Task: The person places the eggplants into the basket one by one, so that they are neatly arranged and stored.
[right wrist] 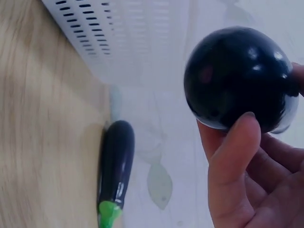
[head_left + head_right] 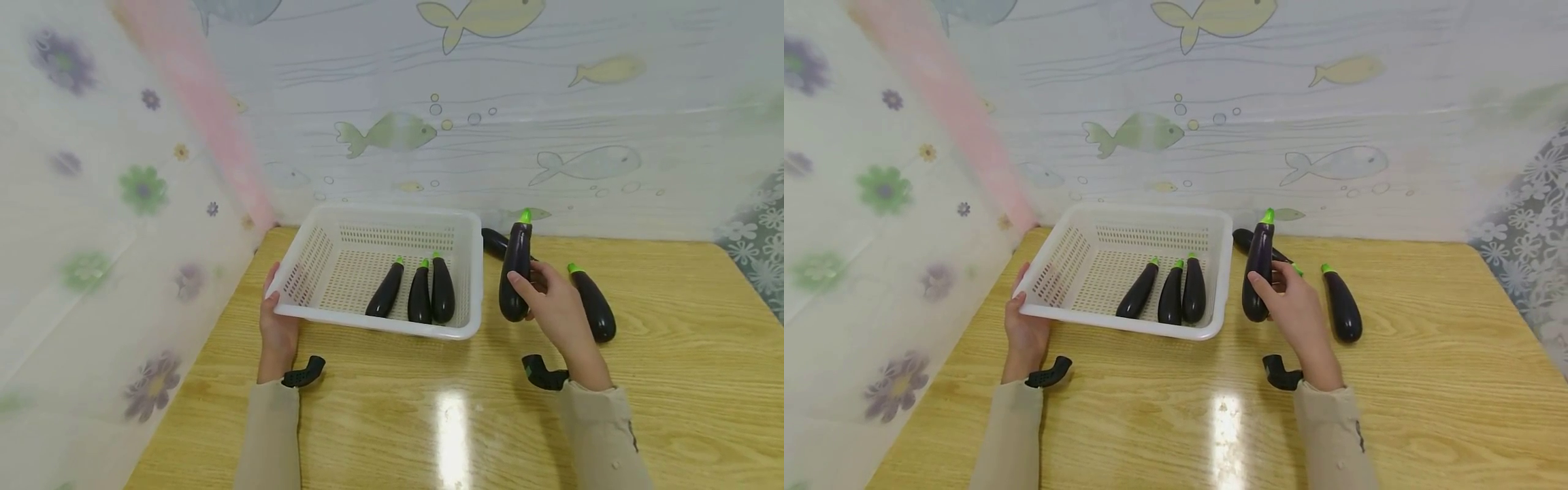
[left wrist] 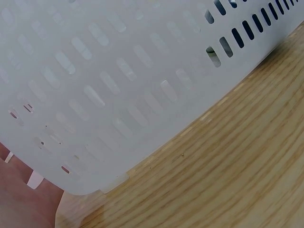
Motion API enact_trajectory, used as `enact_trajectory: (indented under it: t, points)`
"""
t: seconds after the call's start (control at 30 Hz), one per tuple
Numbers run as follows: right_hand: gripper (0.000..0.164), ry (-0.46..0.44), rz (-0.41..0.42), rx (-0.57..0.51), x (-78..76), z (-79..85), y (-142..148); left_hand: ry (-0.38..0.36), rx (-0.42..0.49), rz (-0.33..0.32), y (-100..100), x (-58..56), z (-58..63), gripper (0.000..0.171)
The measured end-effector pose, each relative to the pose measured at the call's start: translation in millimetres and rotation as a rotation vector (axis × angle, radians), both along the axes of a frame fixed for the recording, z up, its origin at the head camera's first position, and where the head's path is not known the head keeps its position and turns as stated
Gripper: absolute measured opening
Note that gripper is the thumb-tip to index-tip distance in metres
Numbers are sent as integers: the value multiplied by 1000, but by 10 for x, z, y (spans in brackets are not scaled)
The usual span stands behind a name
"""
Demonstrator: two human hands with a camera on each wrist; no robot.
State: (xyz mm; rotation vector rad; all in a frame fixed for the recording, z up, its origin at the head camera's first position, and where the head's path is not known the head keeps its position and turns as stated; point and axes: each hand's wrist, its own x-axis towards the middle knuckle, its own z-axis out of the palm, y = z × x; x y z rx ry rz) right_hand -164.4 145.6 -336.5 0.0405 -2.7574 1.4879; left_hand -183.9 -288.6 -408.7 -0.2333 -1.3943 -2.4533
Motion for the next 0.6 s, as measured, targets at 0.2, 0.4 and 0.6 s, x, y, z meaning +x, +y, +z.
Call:
enact_trajectory:
  t: [0.2, 0.4, 0.6]
  points:
    - [68, 58, -53, -119, 34, 20, -61, -1, 2, 9, -4, 1, 0, 59]
    - [63, 93, -46, -264, 25, -6, -157, -4, -1, 10, 1, -4, -4, 55]
    - [64, 88, -39, -256, 37, -23, -236, 0, -5, 7, -4, 2, -16, 58]
